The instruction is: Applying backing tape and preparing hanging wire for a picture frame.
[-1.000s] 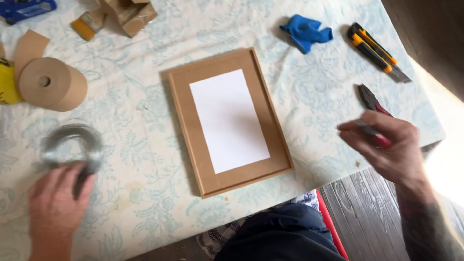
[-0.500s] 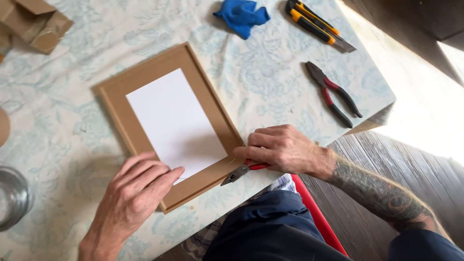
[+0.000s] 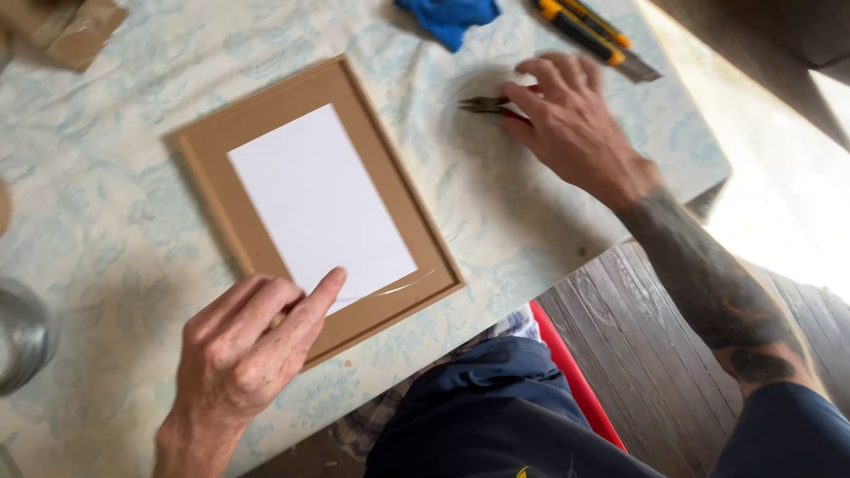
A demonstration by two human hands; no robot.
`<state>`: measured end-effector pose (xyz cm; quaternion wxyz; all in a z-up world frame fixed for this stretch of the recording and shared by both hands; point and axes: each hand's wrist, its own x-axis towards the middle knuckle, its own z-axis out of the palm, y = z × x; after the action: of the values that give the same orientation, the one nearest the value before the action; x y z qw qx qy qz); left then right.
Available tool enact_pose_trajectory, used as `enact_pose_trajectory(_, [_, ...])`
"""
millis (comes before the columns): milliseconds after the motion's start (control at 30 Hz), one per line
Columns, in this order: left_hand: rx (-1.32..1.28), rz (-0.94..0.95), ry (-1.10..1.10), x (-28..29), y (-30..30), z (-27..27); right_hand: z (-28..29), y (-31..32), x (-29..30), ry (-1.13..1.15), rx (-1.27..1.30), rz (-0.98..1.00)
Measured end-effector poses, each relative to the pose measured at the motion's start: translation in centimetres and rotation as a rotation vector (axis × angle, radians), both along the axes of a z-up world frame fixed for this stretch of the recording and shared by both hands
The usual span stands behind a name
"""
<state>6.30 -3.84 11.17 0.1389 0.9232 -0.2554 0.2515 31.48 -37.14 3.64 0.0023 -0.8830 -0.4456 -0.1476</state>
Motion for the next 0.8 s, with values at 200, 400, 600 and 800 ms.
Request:
enact_pose_trajectory(200, [-0.04, 0.051, -0.071, -0.6, -0.8, 1.3, 7.4, 6.3, -8.4, 1.092, 0.313, 0.684])
enact_pose_trajectory(400, [-0.128, 0.073, 0.025, -3.2, 0.6, 0.2, 4.3, 5.8, -8.2, 1.409, 0.315, 0.738])
enact_pose_trajectory(600, [-0.293, -0.013, 0.398, -6.1, 3.7, -2.4, 4.3, 6.3, -7.3, 1.091, 0.128, 0.718])
enact_pose_trajectory(800, [-0.346, 0.113, 0.64, -7.5, 7.9, -7.5, 2.3, 6.5, -6.3, 1.01, 0.061, 0.609])
